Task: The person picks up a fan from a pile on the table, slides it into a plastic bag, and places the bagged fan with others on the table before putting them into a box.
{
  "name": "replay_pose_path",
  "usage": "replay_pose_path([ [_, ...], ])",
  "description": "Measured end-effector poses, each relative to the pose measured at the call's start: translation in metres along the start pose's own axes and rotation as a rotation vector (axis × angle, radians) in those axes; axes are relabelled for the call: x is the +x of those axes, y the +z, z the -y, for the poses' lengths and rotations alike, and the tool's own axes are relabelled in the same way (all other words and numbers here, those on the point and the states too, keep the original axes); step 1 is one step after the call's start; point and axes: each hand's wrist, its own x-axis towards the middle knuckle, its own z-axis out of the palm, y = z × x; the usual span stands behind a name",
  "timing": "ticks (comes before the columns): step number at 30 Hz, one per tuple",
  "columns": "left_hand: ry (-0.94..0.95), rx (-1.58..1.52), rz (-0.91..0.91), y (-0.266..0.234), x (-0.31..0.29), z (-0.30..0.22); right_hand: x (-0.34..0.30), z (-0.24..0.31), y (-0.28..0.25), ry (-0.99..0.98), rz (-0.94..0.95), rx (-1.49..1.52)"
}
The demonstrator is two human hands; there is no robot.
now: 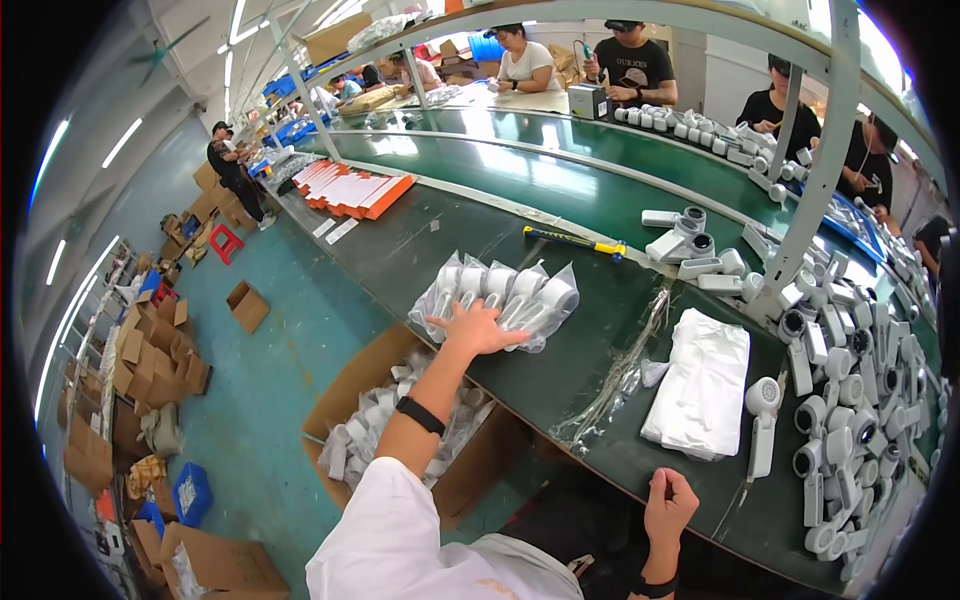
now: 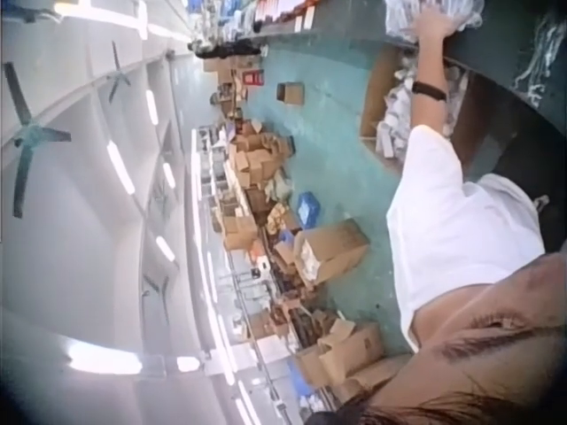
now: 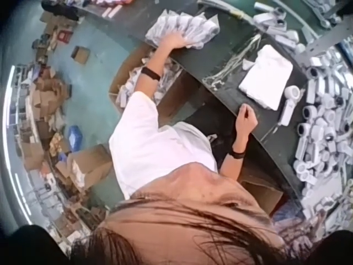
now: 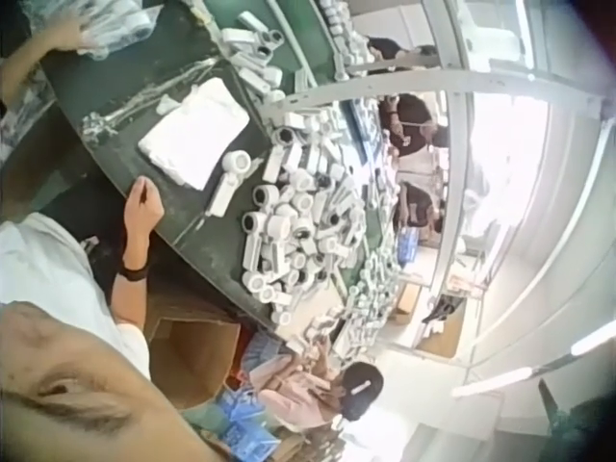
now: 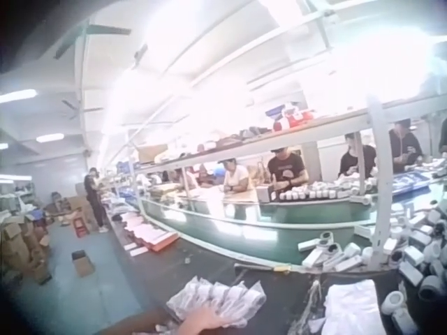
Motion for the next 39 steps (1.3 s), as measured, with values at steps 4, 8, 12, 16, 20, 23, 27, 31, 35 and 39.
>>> replay_pose_path([
  [4,0.020,0.006,0.038,-0.005,0.002,0.000,0.000,-0.001,0.000,0.002,-0.008,0.005],
  [8,0.026,-0.024,0.031,-0.001,0.005,0.009,0.000,-0.004,0.002,-0.022,-0.003,0.004],
  [12,0.066,0.005,0.027,0.001,0.010,0.016,0.000,-0.002,0.002,-0.037,-0.010,-0.011],
  [16,0.077,-0.013,0.011,0.002,0.015,0.023,-0.001,-0.002,0.003,-0.045,-0.021,-0.008],
  [20,0.086,-0.050,-0.030,0.011,0.018,0.028,-0.001,-0.001,0.003,-0.057,-0.018,-0.020],
  [23,0.085,-0.027,-0.079,0.016,0.021,0.027,-0.001,0.001,0.004,-0.074,-0.019,-0.031],
  [27,0.040,0.026,-0.107,0.019,0.021,0.019,-0.002,-0.001,0.006,-0.098,-0.031,-0.039],
  [31,0.020,0.014,-0.109,0.012,0.011,0.006,-0.001,0.000,0.006,-0.105,-0.035,-0.056],
  [35,0.012,0.005,-0.136,0.017,0.016,0.005,0.000,0.000,0.007,-0.131,-0.040,-0.061],
  [39,0.020,0.000,-0.197,0.022,0.018,0.009,0.000,0.000,0.007,-0.133,-0.027,-0.071],
])
